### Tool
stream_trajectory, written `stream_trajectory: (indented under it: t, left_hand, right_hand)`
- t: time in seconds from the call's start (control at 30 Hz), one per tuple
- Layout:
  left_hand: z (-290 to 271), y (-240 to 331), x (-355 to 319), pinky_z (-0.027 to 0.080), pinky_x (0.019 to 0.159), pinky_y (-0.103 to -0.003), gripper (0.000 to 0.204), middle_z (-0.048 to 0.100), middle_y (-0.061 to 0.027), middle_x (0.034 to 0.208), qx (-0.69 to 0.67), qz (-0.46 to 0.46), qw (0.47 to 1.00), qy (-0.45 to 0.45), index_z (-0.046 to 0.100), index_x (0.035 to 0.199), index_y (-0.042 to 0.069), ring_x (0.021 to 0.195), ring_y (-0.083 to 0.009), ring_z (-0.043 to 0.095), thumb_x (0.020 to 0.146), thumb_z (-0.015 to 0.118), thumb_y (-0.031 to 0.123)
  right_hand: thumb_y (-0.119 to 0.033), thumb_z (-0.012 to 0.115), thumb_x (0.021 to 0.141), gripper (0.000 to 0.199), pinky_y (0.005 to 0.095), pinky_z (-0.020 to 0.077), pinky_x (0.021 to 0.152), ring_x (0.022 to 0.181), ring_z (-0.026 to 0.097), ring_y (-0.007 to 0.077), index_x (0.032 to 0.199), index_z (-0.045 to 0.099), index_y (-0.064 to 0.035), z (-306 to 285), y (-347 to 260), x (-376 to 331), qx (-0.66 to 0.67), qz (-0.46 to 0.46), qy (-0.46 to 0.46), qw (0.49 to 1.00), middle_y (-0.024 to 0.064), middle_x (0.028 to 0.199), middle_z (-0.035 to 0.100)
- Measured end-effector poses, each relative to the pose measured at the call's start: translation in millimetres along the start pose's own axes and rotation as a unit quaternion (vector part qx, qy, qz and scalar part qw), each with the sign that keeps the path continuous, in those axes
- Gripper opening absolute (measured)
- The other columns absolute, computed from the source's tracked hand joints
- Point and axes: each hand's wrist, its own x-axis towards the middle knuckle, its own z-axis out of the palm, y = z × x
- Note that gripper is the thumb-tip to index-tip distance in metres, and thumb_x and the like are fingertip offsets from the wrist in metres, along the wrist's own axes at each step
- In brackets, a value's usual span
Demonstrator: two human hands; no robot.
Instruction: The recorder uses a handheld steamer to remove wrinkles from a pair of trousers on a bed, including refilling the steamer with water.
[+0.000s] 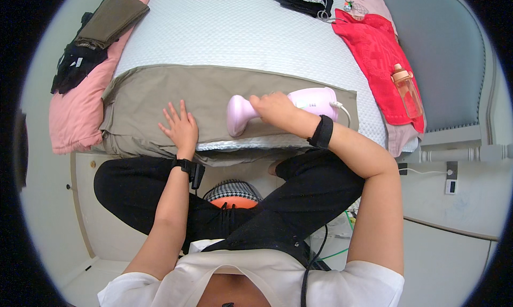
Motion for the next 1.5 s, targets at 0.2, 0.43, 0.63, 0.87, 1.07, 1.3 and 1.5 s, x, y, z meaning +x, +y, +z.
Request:
stream_trajectory:
  t: [0.2,0.43,0.63,0.87,1.07,1.3,1.5]
  left_hand:
    - [-1,0,-1,0.016,0.103,-0.062,0.047,0.028,-0.0126,0.147,-0.002,0.002,1.0,0.005,0.041,0.136,0.023,0.135,-0.0331,0.024,0.089,0.045,0.028]
    - [-1,-1,-1,0.017,0.103,-0.062,0.048,0.028,-0.0119,0.147,0.0,0.004,1.0,0.006,0.04,0.137,0.023,0.135,-0.0329,0.024,0.09,0.045,0.028]
    - [4,-3,-1,0.017,0.102,-0.063,0.048,0.026,-0.0117,0.148,0.014,0.005,1.0,-0.003,0.038,0.139,0.025,0.136,-0.0333,0.024,0.091,0.043,0.029]
    - [4,-2,-1,0.016,0.102,-0.063,0.047,0.027,-0.0126,0.147,0.018,0.02,1.0,-0.007,0.037,0.139,0.024,0.136,-0.0334,0.023,0.092,0.041,0.031]
    - [4,-6,-1,0.014,0.103,-0.063,0.048,0.03,-0.0152,0.145,0.001,0.029,0.999,0.02,0.039,0.138,0.021,0.135,-0.0352,0.024,0.091,0.043,0.028]
    - [2,0,-2,0.012,0.103,-0.063,0.047,0.028,-0.0152,0.146,-0.009,0.032,0.999,0.0,0.038,0.138,0.02,0.136,-0.0359,0.022,0.092,0.04,0.028]
    - [9,-6,-3,0.012,0.103,-0.063,0.046,0.024,-0.0137,0.148,-0.003,0.025,1.0,-0.012,0.034,0.14,0.024,0.137,-0.0341,0.02,0.095,0.035,0.032]
  right_hand:
    - [-0.009,0.065,0.071,0.026,0.0428,0.0487,0.057,0.069,0.063,0.0338,0.09,0.048,-0.0042,-13,6,-9,0.039,0.013,-0.032,0.999,0.0151,0.071,0.063]
    - [-0.01,0.069,0.068,0.032,0.0425,0.0486,0.059,0.071,0.063,0.0335,0.091,0.048,-0.0045,-17,25,-41,0.008,0.039,-0.026,0.999,0.0144,0.072,0.063]
    - [-0.012,0.07,0.065,0.03,0.0433,0.0488,0.058,0.07,0.063,0.0334,0.087,0.052,-0.0043,-20,30,-50,-0.009,0.097,-0.088,0.991,0.0132,0.071,0.063]
    - [-0.017,0.068,0.069,0.024,0.0426,0.0499,0.059,0.07,0.063,0.0337,0.085,0.056,-0.0047,-18,25,-30,0.021,0.063,-0.048,0.997,0.0136,0.072,0.062]
    - [-0.02,0.068,0.072,0.027,0.0461,0.0479,0.063,0.073,0.061,0.0368,0.089,0.052,-0.0057,-23,12,-10,0.079,0.063,-0.053,0.993,0.0161,0.074,0.063]
    - [-0.016,0.071,0.07,0.031,0.0444,0.0486,0.061,0.073,0.062,0.0364,0.089,0.051,-0.0028,-3,8,4,0.085,0.001,-0.047,0.995,0.0161,0.075,0.063]
    - [-0.015,0.073,0.068,0.034,0.0435,0.0493,0.061,0.074,0.063,0.0356,0.09,0.052,-0.0022,-9,10,-11,0.052,0.03,-0.077,0.995,0.0163,0.076,0.064]
